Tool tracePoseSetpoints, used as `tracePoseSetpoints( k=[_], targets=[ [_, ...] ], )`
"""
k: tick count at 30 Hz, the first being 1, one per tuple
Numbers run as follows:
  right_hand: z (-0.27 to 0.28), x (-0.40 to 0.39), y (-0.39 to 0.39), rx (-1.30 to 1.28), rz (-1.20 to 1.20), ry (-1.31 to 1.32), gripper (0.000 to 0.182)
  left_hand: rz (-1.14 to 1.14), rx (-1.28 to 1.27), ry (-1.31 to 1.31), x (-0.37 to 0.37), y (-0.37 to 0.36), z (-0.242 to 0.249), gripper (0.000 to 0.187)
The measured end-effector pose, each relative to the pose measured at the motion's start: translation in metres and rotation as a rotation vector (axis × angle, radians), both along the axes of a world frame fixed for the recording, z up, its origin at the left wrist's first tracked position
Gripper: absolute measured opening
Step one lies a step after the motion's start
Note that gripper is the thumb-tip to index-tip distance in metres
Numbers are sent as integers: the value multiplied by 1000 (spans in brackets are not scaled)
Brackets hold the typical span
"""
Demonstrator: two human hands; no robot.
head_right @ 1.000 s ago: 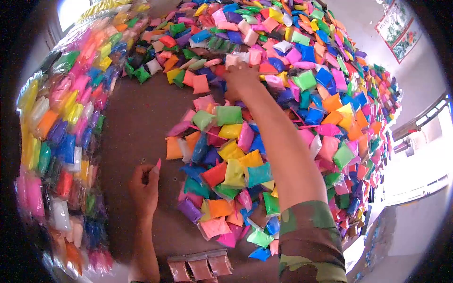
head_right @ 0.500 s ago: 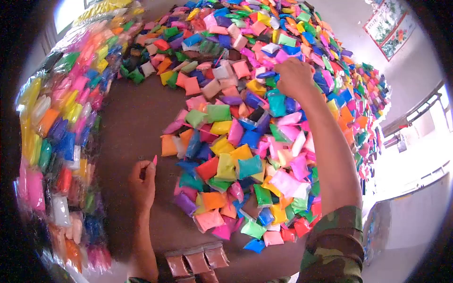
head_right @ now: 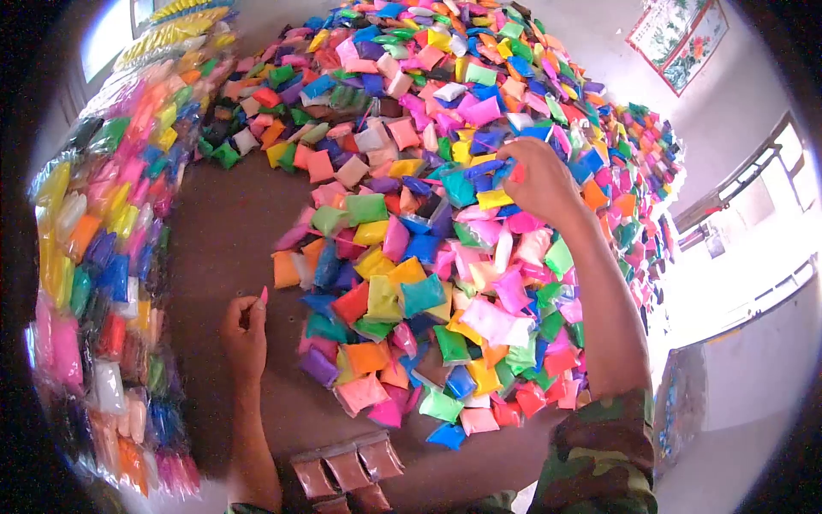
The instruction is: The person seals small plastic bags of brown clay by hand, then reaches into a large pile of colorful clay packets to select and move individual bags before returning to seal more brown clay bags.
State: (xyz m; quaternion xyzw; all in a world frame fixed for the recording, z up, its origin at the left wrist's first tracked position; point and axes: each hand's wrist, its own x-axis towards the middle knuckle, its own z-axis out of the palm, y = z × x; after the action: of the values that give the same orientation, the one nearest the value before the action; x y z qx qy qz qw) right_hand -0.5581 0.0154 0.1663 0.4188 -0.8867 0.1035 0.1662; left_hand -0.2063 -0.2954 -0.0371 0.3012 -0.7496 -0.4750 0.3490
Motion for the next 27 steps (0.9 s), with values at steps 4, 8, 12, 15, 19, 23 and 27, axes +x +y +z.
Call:
tracePoseSetpoints(
  k=[4,8,12,15,19,23,27],
  targets=[
    [-2,17,10,-30,-35,-101,40,2,15,-36,1,1,4,14],
    [0,29,19,-30,-55,-134,47,3,-16,-9,0,1,2,14],
    [7,42,25,-34,-67,-172,45,6,8,-45,0,0,4,15],
    [6,48,30,-56,-43,-156,40,4,7,-58,1,1,4,16],
    [1,60,36,-124,-47,-100,37,16,-33,-79,2,3,12,17],
    [-6,54,49,-217,-55,-143,37,24,-24,-111,3,2,14,19],
    [-6,67,44,-178,-96,-49,51,38,2,-140,3,4,20,20]
  ],
)
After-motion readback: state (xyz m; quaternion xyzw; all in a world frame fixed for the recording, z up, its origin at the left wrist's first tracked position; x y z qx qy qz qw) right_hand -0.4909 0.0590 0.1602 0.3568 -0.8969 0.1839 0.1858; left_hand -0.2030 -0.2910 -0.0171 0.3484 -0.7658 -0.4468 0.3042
